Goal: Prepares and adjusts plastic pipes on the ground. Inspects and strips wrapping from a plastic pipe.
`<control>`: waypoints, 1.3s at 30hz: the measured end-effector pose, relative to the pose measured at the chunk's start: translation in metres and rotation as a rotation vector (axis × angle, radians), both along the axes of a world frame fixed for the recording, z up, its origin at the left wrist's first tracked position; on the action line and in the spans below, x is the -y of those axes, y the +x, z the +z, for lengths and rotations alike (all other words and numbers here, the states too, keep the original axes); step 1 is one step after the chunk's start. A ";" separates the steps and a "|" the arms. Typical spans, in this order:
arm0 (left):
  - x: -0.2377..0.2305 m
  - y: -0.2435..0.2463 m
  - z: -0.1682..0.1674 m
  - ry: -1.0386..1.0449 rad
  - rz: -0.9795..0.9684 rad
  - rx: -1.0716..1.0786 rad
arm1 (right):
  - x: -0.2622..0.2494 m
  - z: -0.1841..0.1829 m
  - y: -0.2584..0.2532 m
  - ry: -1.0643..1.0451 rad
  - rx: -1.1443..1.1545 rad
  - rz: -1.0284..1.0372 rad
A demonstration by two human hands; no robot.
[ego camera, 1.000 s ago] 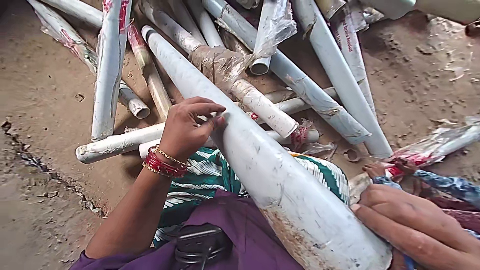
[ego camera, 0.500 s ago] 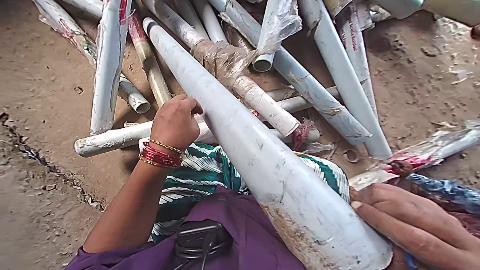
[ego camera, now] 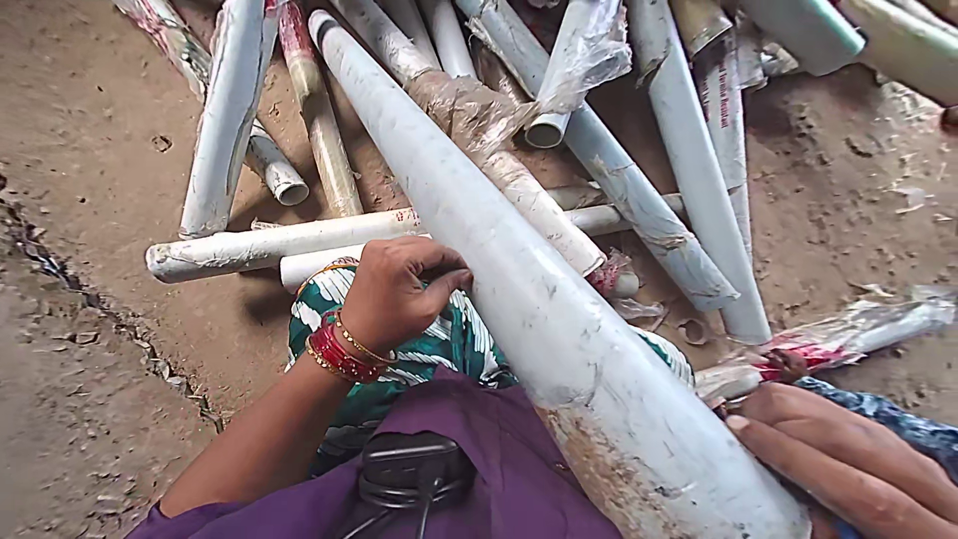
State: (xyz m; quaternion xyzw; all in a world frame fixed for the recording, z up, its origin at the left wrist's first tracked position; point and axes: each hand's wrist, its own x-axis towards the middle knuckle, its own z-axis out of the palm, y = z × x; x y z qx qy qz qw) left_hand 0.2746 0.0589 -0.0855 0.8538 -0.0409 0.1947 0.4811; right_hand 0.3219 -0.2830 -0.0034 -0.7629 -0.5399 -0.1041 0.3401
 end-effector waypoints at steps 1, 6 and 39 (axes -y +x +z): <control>0.002 0.002 -0.004 0.058 0.092 0.003 | 0.000 0.000 -0.001 0.000 -0.002 -0.003; 0.001 -0.001 -0.012 -0.332 0.108 -0.031 | 0.001 0.000 -0.002 -0.006 0.001 -0.020; 0.034 -0.015 -0.033 -0.265 0.155 0.337 | -0.003 0.008 -0.001 -0.043 -0.022 0.000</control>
